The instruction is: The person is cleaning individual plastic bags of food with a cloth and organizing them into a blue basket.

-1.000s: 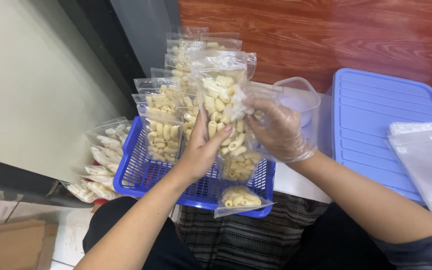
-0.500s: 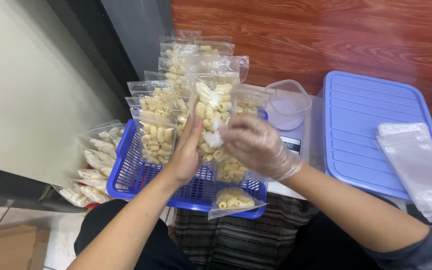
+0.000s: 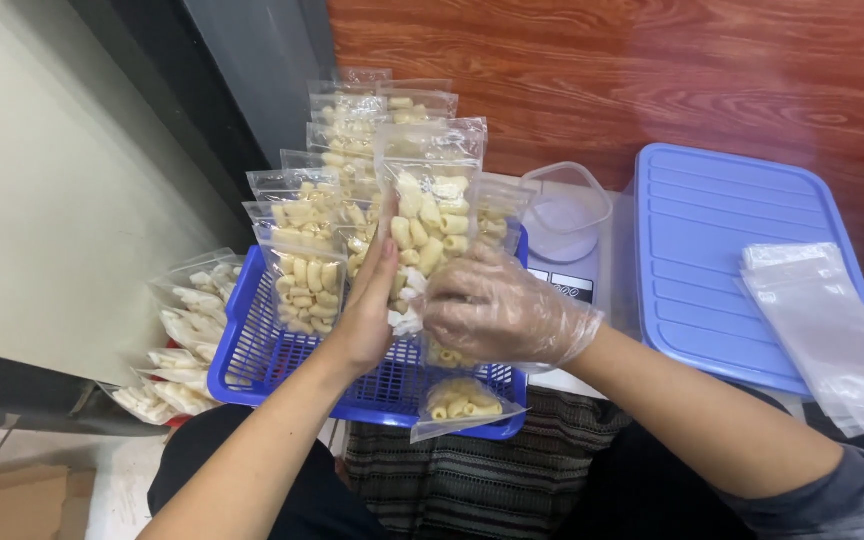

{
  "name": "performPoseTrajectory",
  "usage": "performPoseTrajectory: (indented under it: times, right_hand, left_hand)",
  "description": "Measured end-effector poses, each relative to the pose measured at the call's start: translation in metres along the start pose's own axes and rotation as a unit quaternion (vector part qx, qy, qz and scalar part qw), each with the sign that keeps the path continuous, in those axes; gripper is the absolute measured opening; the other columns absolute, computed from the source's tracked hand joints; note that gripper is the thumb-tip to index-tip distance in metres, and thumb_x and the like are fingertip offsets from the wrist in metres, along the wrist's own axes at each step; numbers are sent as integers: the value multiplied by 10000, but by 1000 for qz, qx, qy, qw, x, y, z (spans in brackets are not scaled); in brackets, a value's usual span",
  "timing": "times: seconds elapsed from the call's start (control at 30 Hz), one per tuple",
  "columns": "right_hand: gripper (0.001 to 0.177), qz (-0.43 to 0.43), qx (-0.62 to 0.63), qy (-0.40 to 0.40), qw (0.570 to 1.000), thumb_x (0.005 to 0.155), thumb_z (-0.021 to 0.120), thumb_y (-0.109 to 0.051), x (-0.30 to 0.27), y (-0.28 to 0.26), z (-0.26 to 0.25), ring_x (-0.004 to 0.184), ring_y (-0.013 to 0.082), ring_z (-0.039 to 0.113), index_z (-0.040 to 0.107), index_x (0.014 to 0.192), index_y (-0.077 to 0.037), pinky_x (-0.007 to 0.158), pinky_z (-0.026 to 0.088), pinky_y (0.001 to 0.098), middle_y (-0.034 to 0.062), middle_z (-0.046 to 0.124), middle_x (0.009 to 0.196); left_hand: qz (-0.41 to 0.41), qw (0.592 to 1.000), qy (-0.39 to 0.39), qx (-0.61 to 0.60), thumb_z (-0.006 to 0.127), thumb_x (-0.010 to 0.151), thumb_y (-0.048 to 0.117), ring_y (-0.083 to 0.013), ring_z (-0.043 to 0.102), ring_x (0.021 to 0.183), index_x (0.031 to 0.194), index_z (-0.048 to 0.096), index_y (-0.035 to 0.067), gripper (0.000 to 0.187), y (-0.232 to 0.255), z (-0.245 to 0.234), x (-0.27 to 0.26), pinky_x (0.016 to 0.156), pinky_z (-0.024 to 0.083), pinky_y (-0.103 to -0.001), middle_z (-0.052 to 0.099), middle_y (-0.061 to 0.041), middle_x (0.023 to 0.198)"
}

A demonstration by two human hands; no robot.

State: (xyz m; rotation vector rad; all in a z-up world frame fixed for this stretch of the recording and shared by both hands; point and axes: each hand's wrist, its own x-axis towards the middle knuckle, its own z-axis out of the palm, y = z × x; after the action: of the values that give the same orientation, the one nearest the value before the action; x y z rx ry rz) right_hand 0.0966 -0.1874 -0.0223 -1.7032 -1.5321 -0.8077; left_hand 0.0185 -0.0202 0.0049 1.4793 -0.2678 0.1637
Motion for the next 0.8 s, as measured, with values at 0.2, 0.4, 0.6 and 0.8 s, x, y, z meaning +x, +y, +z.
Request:
performPoseTrajectory:
  times: [0.2,0.4,0.6,0.8]
  right_hand:
    - [57,34,-54,86,994,856,784,-69,-3,44,-11,788,296,679,747,887,-100,719,573,400,103,694,975]
    - [41,12,19,29,999,867,749,-120,-1,2,-17,768,299,682,750,845,-154,699,571,406,75,704,949]
    - [136,105,-76,103,986,836,796,-6,-15,37,-42,796,289,686,754,935,-89,683,576,408,98,694,965]
    - [115,52,28,110,992,824,797,-55,-2,47,-46,634,322,648,733,914,-87,576,554,427,148,697,868]
  left_hand:
    - [10,1000,-15,-19,227,1038,495,-465,218,1497,1582,128,-29,762,26,16,-7,1200,186,-620,206,-330,1612]
    - [17,999,-11,27,252,1068,489,-519,90,1499,1571,73,-75,778,20,4,13,1217,80,-624,110,-377,1616]
    - [-57,994,-64,74,193,1062,477,-452,172,1514,1574,154,-67,748,33,18,36,1220,84,-569,190,-328,1618]
    - [-89,990,-85,62,182,1054,504,-530,144,1489,1556,152,-110,794,57,30,76,1194,89,-626,173,-395,1588]
